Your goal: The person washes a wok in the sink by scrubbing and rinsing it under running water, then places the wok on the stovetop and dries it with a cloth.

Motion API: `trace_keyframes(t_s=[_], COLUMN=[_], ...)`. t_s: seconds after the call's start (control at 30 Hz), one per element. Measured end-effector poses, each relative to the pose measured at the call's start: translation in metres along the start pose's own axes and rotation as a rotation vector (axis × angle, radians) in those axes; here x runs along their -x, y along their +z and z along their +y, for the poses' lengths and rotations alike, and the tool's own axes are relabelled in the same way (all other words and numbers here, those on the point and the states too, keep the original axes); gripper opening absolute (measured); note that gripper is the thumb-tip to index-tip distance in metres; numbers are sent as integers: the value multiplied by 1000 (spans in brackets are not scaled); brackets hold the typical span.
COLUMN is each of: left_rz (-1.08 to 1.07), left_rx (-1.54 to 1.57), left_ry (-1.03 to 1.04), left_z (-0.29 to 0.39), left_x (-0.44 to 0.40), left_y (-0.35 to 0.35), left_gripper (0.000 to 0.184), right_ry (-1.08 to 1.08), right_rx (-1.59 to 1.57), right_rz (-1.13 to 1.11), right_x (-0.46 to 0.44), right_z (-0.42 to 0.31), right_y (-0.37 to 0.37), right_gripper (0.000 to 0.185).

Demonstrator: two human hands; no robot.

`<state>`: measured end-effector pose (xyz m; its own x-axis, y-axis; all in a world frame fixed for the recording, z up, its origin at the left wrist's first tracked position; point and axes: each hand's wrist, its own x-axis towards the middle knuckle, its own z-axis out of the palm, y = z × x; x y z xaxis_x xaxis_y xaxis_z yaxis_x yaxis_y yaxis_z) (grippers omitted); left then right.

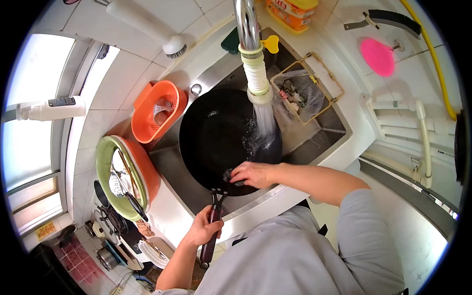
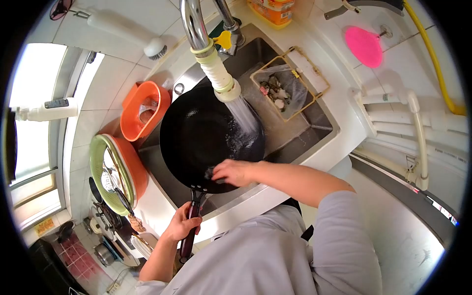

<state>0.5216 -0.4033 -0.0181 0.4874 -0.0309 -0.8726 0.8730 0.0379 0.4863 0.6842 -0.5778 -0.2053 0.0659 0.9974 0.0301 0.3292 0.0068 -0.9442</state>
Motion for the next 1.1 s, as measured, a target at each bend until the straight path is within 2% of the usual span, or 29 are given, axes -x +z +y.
trace_keyframes(t_s=[0.07,0.1,0.13,0.17,0.2,0.23,0.3,0.33,0.37,0.4,0.43,0.5,0.53,0.63,0.73,0.87,0.97,1.07,1.1], left_rz=[-4,-3,-1,2,7,11,12,9,-3,-14,-23,-34,-39,-63,-75,-112,-146,-161,-163], left_rx=[21,31,42,43,44,47,65,73,94,117,139,153,159,112,76,51,5,-23,-34], left_ry=[-8,-18,-27,-28,-31,-35,-47,-50,-48,-47,-44,-52,-60,-65,-63,-85,-95,-115,-126], left_z=[-1,-1,-1,-3,-8,-11,-12,-12,-12,-12,-11,-5,-3,-6,-9,-9,-6,-8,-10], left_x=[2,3,4,4,4,4,6,5,5,5,6,7,8,8,1,-14,-27,-39,-43], left_y=[0,0,1,1,0,-1,0,0,0,-1,-1,1,1,-1,-1,-6,-12,-20,-23], left_gripper=[32,32,32,33,33,33,33,34,34,34,34,34,34,34,33,31,30,29,28], right_ry=[84,220,445,547,807,840,746,623,499,357,357,253,284,660,731,813,823,668,747], right_rx=[110,283,442,675,496,581,592,465,340,371,278,252,336,465,284,294,247,332,331], right_rz=[-73,-123,-165,-158,-94,292,470,459,447,382,249,199,182,157,327,318,211,72,68], right_x=[10,14,14,18,15,17,16,13,10,7,5,8,3,-6,-12,-17,-17,-15,-17], right_z=[14,34,39,60,66,67,59,59,57,40,28,13,22,50,58,65,71,75,79], right_y=[-20,-25,-41,-49,-63,-61,-59,-50,-39,-31,-20,-7,-8,-36,-35,-19,-21,-9,-11], right_gripper=[36,30,25,22,22,24,24,24,24,25,30,32,33,41,47,51,51,49,50])
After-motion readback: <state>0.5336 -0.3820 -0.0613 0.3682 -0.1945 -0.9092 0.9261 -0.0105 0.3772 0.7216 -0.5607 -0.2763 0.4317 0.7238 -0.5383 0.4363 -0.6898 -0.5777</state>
